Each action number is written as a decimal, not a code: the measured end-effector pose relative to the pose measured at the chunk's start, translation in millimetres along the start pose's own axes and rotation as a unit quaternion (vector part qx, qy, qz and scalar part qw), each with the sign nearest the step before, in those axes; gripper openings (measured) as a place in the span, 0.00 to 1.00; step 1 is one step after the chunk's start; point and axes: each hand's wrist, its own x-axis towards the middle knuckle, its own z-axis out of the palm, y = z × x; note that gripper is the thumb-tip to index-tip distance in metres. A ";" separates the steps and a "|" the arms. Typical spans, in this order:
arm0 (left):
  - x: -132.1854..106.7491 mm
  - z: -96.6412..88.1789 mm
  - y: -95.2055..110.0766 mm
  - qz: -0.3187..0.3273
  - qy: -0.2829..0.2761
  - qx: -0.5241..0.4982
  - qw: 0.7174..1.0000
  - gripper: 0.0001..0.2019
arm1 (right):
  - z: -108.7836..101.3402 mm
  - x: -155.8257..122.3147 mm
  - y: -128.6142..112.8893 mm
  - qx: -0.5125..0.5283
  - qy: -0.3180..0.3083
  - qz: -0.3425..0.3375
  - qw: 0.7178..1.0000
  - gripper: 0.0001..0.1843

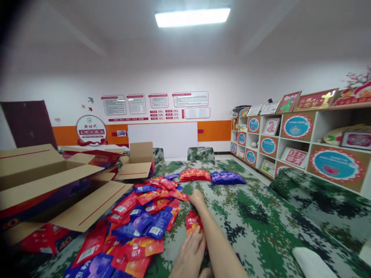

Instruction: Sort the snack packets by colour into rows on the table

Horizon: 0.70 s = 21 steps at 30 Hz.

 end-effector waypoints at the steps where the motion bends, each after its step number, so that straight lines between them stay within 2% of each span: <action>1: -0.9 1.5 -0.1 -0.003 0.011 -0.003 1.000 0.41 | -3.6 -0.1 2.0 0.003 0.006 -0.001 1.000 0.11; 4: -8.7 0.9 5.9 -0.018 0.067 0.000 0.998 0.38 | -24.1 -1.9 8.8 0.019 0.030 -0.018 0.999 0.12; 7: -18.5 -11.3 18.8 -0.036 0.143 0.010 0.989 0.37 | -58.4 -5.5 13.7 0.040 0.063 -0.062 0.995 0.14; 9: -22.4 -26.4 27.2 -0.054 0.214 0.004 0.975 0.36 | -86.7 -12.3 14.4 0.077 0.086 -0.117 0.986 0.13; 12: -21.2 -55.3 34.9 -0.074 0.327 -0.020 0.942 0.36 | -129.2 -36.8 11.7 0.148 0.090 -0.232 0.957 0.11; 15: -11.7 -81.2 36.3 -0.083 0.385 -0.072 0.916 0.38 | -159.2 -79.9 6.6 0.172 0.055 -0.305 0.935 0.10; 17: -2.9 -88.8 35.9 -0.079 0.358 -0.146 0.919 0.39 | -168.1 -112.4 4.0 0.171 0.029 -0.323 0.931 0.10; 19: 5.5 -85.6 36.2 -0.064 0.268 -0.261 0.925 0.32 | -169.0 -140.6 4.6 0.171 0.008 -0.329 0.929 0.10; 21: 12.0 -73.5 37.4 -0.056 0.187 -0.375 0.906 0.23 | -164.8 -159.6 9.8 0.179 -0.007 -0.325 0.929 0.09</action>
